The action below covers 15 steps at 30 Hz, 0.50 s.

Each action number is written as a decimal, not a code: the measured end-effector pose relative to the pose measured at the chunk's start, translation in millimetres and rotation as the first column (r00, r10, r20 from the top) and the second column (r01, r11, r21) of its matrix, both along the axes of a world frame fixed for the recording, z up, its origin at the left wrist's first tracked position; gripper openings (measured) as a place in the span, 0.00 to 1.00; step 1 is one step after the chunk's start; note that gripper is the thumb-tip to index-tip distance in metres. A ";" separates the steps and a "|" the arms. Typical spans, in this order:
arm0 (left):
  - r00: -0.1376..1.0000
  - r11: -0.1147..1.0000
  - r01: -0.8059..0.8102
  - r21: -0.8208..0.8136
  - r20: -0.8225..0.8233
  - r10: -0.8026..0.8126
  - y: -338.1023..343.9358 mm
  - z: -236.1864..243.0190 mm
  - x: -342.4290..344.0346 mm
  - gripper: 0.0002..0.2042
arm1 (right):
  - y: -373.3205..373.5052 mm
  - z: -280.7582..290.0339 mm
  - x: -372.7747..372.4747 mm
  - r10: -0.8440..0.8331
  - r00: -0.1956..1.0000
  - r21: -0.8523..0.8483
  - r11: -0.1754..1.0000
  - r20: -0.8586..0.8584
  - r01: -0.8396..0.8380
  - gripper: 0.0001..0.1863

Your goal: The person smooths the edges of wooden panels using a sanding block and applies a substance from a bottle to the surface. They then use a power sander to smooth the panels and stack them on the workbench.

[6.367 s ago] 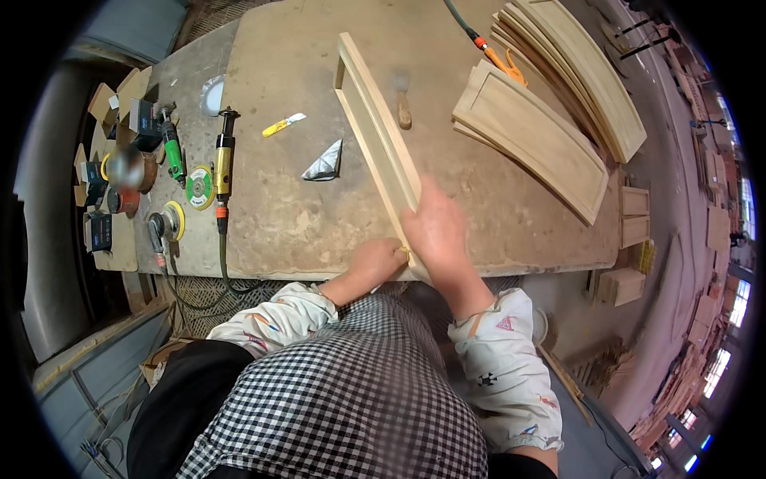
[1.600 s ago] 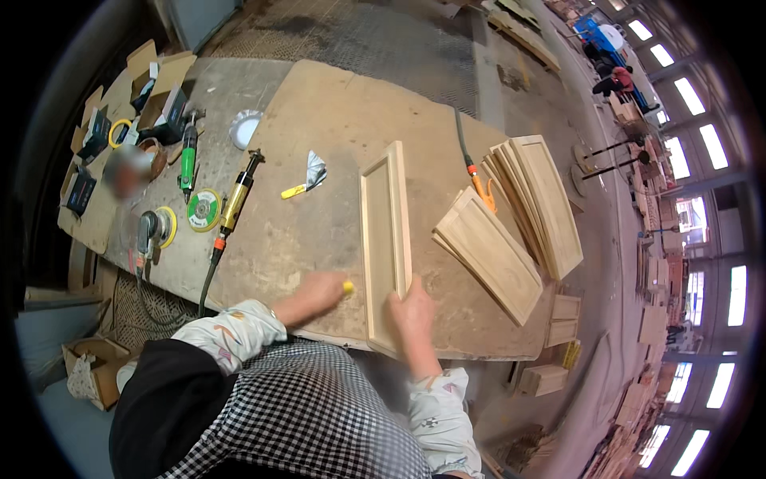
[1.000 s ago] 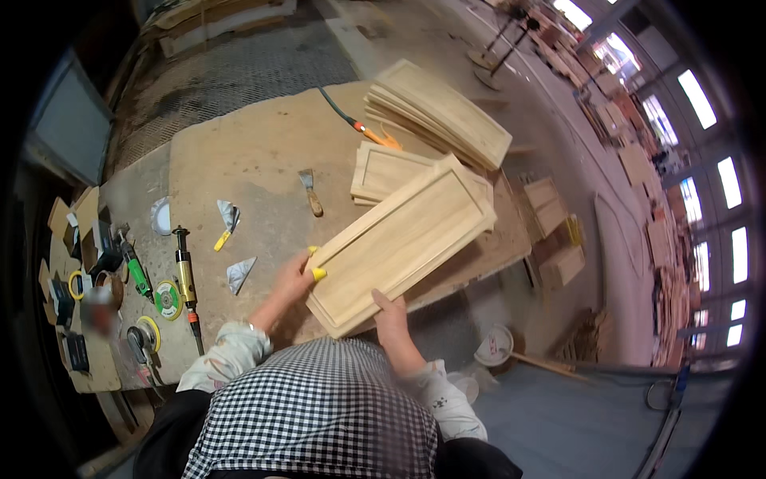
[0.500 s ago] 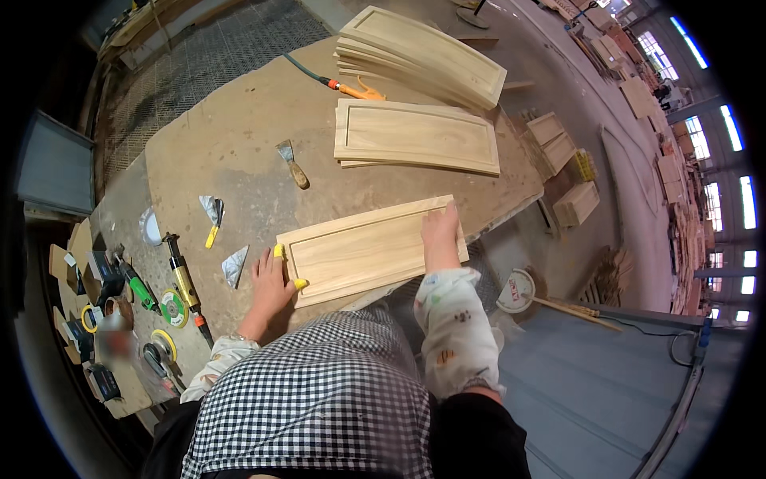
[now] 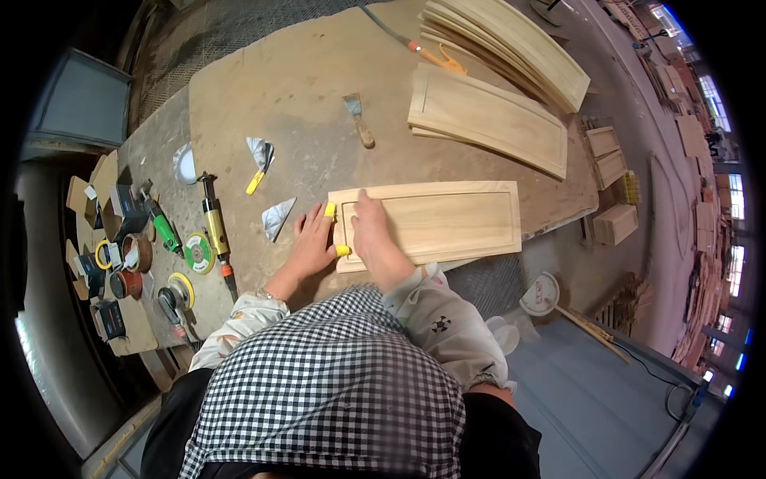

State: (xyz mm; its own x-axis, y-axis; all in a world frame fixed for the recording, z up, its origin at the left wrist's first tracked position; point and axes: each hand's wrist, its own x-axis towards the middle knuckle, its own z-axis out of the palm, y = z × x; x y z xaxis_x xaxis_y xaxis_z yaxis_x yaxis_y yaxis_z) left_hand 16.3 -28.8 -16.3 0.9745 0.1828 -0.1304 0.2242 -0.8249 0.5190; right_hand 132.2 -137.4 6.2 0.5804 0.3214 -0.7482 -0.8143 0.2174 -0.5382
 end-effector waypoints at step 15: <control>0.980 1.000 -0.011 0.028 -0.197 0.016 -1.5 7.1 5.8 0.34 | -145.7 -6.6 -35.8 0.762 -0.375 -0.823 0.569 0.528 -0.001 0.19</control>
State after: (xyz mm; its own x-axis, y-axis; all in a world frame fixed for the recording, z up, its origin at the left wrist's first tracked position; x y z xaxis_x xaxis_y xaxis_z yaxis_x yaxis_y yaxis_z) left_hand 22.1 -30.3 -9.2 0.9276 0.2018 -0.3144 0.3309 -0.8342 0.4411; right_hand 96.3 -283.1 -0.4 0.4759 0.8563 0.2005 0.8037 -0.3309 -0.4945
